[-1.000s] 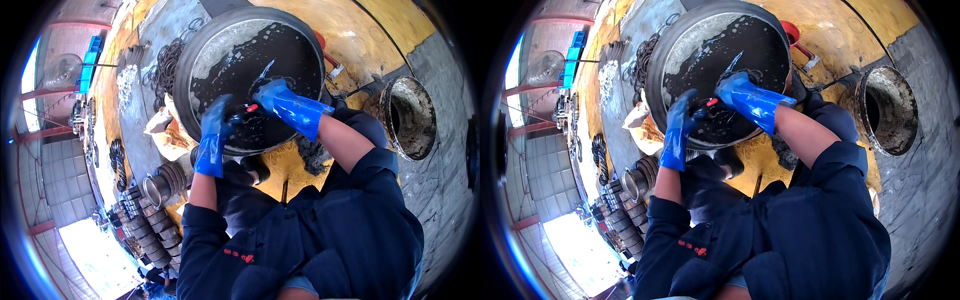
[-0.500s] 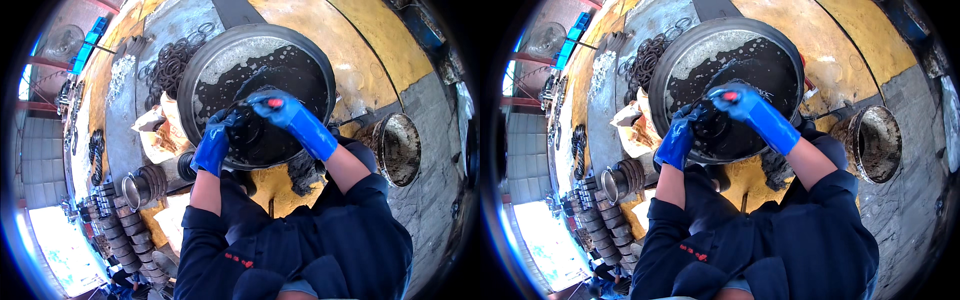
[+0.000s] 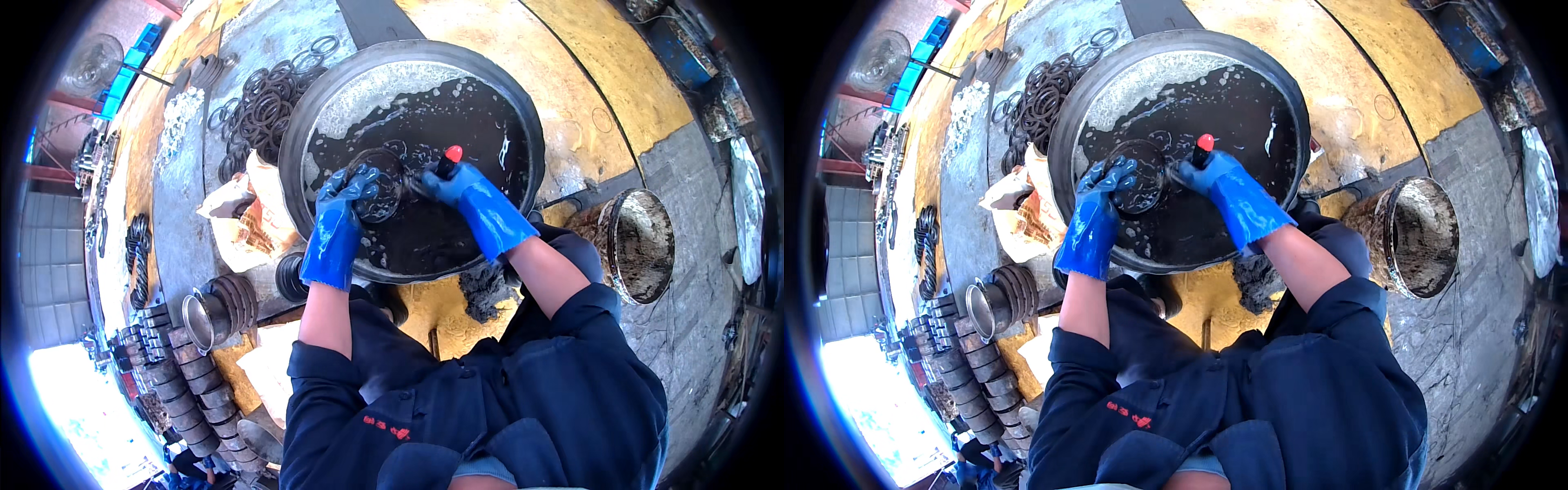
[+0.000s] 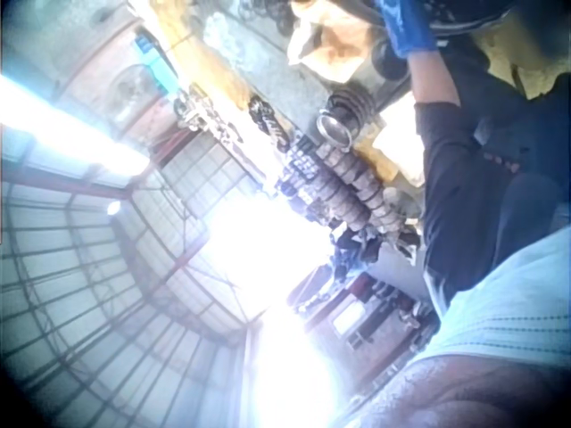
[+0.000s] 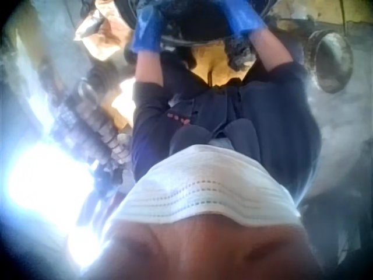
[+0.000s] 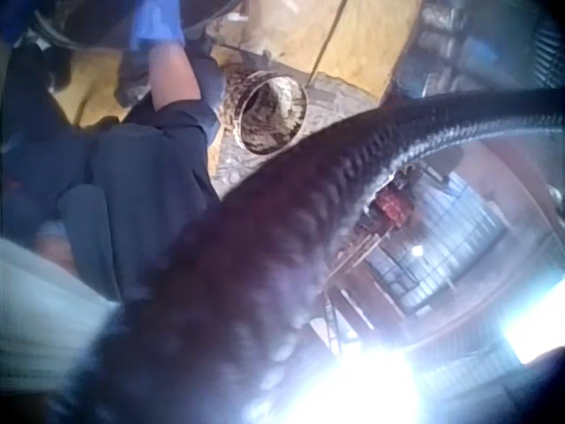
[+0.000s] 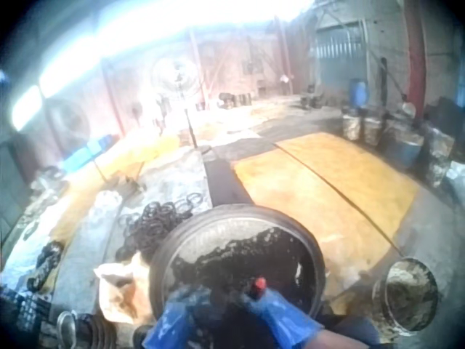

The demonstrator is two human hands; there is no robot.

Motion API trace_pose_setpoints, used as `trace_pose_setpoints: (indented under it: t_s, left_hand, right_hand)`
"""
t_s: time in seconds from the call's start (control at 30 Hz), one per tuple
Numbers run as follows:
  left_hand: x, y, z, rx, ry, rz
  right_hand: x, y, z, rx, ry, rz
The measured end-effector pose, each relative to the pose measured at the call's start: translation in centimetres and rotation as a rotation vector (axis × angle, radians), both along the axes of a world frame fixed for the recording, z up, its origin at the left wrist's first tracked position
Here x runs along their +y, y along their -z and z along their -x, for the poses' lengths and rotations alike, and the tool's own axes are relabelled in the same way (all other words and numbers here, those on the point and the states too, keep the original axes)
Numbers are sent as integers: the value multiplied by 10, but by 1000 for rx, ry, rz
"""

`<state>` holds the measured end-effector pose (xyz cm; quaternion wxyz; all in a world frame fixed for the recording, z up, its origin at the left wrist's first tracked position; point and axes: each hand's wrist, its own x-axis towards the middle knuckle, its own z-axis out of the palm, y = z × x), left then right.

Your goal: The person cleans a metal ring using a brush and a bowl of liquid. The person uses a brush to scrub the ring while holding it with a gloved hand.

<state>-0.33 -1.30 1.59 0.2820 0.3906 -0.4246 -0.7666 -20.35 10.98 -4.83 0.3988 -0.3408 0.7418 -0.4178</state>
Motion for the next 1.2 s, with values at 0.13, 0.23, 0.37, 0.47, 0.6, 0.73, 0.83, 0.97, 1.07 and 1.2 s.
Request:
trace_pose_setpoints:
  t_s: [0.13, 0.23, 0.37, 0.47, 0.6, 0.73, 0.83, 0.97, 1.07, 1.2]
  left_hand:
    - [-11, 4, -17, 7, -76, 46]
    - [-9, 0, -16, -5, -91, 28]
    - [2, -1, -5, 33, 38, -16]
    - [-1, 10, -11, 66, 90, -20]
    - [3, 12, -3, 46, 66, -49]
    - [8, -2, 2, 33, 32, -19]
    - [2, 9, 9, 14, 62, 62]
    - [-5, 12, 0, -64, -56, 116]
    - [-3, 24, 9, 35, -31, 132]
    - [5, 10, 9, -56, 21, 147]
  right_hand:
    - [0, -17, -11, 257, -130, -346]
    - [9, -37, -11, 381, -41, -394]
    - [16, -23, -7, -24, 34, 382]
    - [1, -70, -26, -5, -259, 547]
    - [0, -59, -24, 432, -161, 666]
    - [-3, -16, -13, 160, 77, 331]
    - [1, 19, -6, -96, 110, 113]
    - [5, -17, -41, -305, 56, -60]
    - [8, 4, -33, -322, 2, -122]
    - [-2, -19, -32, -255, -8, 115]
